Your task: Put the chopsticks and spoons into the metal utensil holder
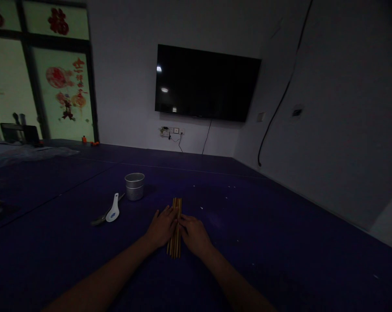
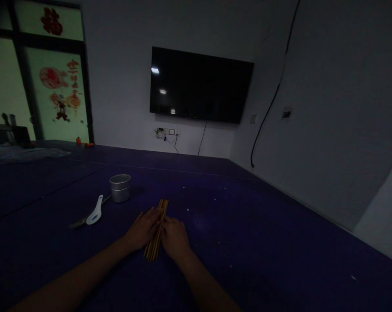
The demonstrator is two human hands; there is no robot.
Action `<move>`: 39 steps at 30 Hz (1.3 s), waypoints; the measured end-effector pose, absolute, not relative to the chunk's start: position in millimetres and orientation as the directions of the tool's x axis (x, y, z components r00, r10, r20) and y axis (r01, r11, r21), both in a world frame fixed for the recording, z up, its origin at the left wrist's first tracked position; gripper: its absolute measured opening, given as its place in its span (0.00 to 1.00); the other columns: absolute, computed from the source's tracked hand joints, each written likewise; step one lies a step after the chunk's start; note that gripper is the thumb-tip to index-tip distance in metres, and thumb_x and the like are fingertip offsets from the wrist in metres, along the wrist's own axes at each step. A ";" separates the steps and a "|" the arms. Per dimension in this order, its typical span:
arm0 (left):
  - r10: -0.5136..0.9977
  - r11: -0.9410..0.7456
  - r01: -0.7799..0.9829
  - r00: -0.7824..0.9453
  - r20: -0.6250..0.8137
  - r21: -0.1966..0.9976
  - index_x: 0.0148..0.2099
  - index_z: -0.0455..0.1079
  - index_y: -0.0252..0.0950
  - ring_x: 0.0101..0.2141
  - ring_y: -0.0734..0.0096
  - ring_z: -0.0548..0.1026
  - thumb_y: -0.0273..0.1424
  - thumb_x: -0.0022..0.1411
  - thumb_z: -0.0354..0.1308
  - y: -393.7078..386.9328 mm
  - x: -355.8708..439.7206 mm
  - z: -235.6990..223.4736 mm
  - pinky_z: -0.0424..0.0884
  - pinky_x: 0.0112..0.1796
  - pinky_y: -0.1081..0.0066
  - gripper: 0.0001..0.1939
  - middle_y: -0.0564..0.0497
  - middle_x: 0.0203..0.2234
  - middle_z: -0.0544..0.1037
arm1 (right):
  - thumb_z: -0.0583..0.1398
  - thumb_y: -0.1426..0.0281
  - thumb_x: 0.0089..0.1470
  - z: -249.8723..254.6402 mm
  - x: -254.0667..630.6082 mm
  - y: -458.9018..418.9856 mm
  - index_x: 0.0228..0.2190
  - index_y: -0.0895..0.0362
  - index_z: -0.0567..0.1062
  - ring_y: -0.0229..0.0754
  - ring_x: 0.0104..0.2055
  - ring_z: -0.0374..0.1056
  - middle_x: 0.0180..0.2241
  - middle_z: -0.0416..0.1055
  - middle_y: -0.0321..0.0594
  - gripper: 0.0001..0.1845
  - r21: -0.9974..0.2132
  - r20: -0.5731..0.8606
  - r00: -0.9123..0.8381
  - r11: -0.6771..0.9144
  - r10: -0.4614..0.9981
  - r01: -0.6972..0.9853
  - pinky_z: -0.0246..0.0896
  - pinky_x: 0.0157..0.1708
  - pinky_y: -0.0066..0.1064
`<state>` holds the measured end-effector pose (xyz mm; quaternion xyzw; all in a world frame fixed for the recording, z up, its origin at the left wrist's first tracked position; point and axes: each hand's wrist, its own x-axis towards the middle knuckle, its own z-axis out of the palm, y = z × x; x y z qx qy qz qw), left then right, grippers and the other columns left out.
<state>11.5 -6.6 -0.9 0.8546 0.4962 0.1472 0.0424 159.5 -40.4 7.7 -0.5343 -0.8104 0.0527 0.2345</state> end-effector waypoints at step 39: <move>0.888 -0.458 0.855 0.423 0.182 0.245 0.61 0.56 0.36 0.62 0.58 0.51 0.38 0.65 0.37 -12.6 11.5 9.1 0.48 0.57 0.48 0.26 0.43 0.61 0.59 | 0.50 0.74 0.57 2.3 156.7 -42.9 0.56 0.57 0.64 0.49 0.60 0.54 0.56 0.63 0.44 0.25 -0.343 0.311 -0.295 0.396 0.904 0.852 0.52 0.55 0.43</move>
